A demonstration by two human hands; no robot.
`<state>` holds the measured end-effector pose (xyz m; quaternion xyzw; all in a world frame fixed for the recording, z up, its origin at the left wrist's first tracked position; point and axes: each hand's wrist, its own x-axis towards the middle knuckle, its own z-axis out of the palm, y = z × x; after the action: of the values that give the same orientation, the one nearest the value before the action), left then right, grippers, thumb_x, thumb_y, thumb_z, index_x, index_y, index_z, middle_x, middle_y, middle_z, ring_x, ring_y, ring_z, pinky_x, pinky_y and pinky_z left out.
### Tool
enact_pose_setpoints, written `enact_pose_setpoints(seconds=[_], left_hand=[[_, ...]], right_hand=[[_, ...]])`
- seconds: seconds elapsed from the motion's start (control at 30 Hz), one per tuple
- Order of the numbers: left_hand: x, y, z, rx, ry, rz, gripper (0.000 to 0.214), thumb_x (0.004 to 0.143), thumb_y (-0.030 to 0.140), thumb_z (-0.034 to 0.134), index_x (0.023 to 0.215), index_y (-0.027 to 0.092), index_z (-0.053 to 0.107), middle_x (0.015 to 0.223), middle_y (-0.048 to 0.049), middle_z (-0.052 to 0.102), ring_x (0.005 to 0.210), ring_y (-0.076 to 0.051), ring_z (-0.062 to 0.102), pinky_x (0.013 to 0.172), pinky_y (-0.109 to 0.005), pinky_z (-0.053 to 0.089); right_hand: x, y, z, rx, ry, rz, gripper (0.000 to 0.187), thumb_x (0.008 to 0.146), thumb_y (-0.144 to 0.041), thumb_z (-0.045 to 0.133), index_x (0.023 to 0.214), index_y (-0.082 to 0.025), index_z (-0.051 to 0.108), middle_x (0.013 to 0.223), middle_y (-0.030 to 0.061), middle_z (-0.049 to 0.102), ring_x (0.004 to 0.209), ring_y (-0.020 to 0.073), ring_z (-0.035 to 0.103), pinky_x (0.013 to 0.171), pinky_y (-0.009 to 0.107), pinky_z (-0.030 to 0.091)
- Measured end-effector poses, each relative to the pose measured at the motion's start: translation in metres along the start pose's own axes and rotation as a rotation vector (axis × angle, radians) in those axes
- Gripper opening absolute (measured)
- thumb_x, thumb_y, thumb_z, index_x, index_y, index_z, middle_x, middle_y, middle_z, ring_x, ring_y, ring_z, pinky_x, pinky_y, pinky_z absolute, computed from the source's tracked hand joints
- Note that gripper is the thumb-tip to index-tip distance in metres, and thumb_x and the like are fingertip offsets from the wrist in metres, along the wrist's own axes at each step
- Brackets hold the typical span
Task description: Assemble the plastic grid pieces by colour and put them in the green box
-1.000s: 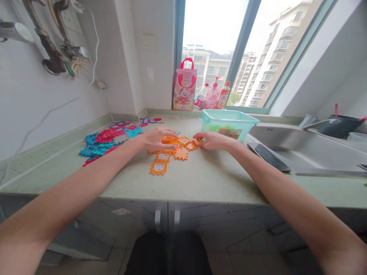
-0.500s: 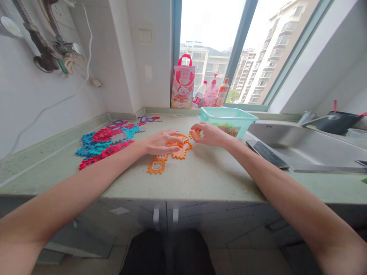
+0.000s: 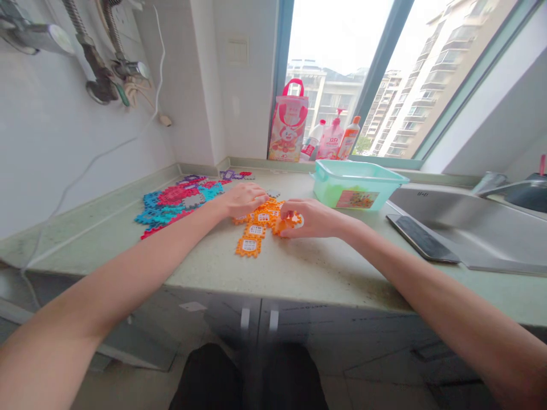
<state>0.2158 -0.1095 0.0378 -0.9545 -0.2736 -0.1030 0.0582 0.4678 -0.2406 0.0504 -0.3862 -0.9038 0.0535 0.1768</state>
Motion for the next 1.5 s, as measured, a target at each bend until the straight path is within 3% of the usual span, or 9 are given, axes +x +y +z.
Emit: enact_pose_setpoints(seconds=[0.23, 0.4, 0.5, 0.63, 0.77, 0.9, 1.13, 1.37, 1.5], left_hand=[[-0.001, 0.002, 0.000, -0.020, -0.009, -0.028, 0.066, 0.110, 0.052, 0.022, 0.135, 0.018, 0.072, 0.147, -0.0110, 0.068, 0.139, -0.027, 0.057, 0.123, -0.040, 0.036], [-0.003, 0.002, 0.003, -0.105, -0.072, -0.071, 0.074, 0.103, 0.074, 0.032, 0.146, 0.024, 0.065, 0.156, -0.0097, 0.061, 0.144, -0.028, 0.053, 0.125, -0.042, 0.034], [-0.003, 0.001, 0.007, -0.136, -0.120, -0.088, 0.083, 0.096, 0.083, 0.040, 0.154, 0.026, 0.058, 0.161, -0.0098, 0.057, 0.146, -0.030, 0.051, 0.126, -0.044, 0.033], [0.000, 0.002, 0.012, -0.157, -0.135, -0.106, 0.081, 0.095, 0.080, 0.044, 0.157, 0.029, 0.055, 0.164, -0.0088, 0.053, 0.149, -0.032, 0.049, 0.127, -0.047, 0.032], [0.003, 0.010, 0.014, -0.172, -0.179, -0.138, 0.080, 0.096, 0.075, 0.044, 0.163, 0.032, 0.047, 0.170, -0.0064, 0.046, 0.154, -0.031, 0.044, 0.129, -0.046, 0.031], [0.005, 0.019, 0.014, -0.180, -0.180, -0.183, 0.087, 0.095, 0.082, 0.040, 0.165, 0.029, 0.045, 0.172, -0.0076, 0.043, 0.156, -0.034, 0.041, 0.130, -0.049, 0.029], [0.003, 0.020, 0.012, -0.187, -0.166, -0.194, 0.094, 0.093, 0.089, 0.035, 0.162, 0.027, 0.048, 0.170, -0.0090, 0.047, 0.153, -0.034, 0.044, 0.130, -0.050, 0.029], [-0.003, 0.011, 0.009, -0.193, -0.157, -0.231, 0.097, 0.091, 0.092, 0.036, 0.161, 0.026, 0.050, 0.170, -0.0100, 0.047, 0.155, -0.034, 0.043, 0.130, -0.049, 0.029], [-0.005, 0.010, 0.008, -0.194, -0.149, -0.227, 0.096, 0.093, 0.090, 0.035, 0.161, 0.025, 0.050, 0.169, -0.0113, 0.048, 0.154, -0.033, 0.045, 0.129, -0.049, 0.031]], right_hand=[[0.000, 0.000, 0.004, -0.026, -0.026, 0.022, 0.024, 0.087, -0.039, 0.082, 0.098, -0.021, 0.069, 0.101, 0.0049, 0.074, 0.089, 0.0192, 0.066, 0.081, 0.031, 0.046], [0.000, 0.001, 0.006, -0.026, -0.016, 0.015, 0.020, 0.086, -0.034, 0.079, 0.100, -0.023, 0.070, 0.101, 0.0040, 0.074, 0.090, 0.0195, 0.067, 0.082, 0.031, 0.047], [0.001, -0.004, 0.007, -0.070, 0.058, -0.012, 0.024, 0.085, -0.035, 0.079, 0.103, -0.023, 0.070, 0.103, 0.0057, 0.075, 0.092, 0.0212, 0.068, 0.083, 0.033, 0.048], [0.004, -0.026, 0.015, -0.028, 0.134, -0.079, 0.031, 0.086, -0.039, 0.079, 0.112, -0.024, 0.069, 0.108, 0.0065, 0.076, 0.095, 0.0230, 0.069, 0.089, 0.035, 0.051], [0.009, -0.054, 0.029, 0.059, 0.097, -0.128, 0.035, 0.088, -0.038, 0.078, 0.120, -0.028, 0.069, 0.121, 0.0067, 0.076, 0.108, 0.0253, 0.070, 0.097, 0.038, 0.052], [0.015, -0.069, 0.039, 0.066, 0.082, -0.172, 0.033, 0.089, -0.035, 0.079, 0.120, -0.029, 0.071, 0.128, 0.0086, 0.074, 0.120, 0.0283, 0.068, 0.109, 0.044, 0.050], [0.012, -0.065, 0.041, 0.052, 0.037, -0.171, 0.031, 0.087, -0.037, 0.080, 0.116, -0.031, 0.070, 0.116, 0.0062, 0.076, 0.113, 0.0277, 0.069, 0.105, 0.044, 0.052], [0.003, -0.058, 0.029, 0.075, -0.045, -0.200, 0.031, 0.087, -0.037, 0.080, 0.114, -0.027, 0.070, 0.111, 0.0064, 0.076, 0.102, 0.0247, 0.069, 0.094, 0.039, 0.054], [0.001, -0.052, 0.025, 0.071, -0.078, -0.184, 0.034, 0.085, -0.035, 0.081, 0.116, -0.028, 0.070, 0.112, 0.0060, 0.076, 0.105, 0.0256, 0.069, 0.097, 0.040, 0.053]])
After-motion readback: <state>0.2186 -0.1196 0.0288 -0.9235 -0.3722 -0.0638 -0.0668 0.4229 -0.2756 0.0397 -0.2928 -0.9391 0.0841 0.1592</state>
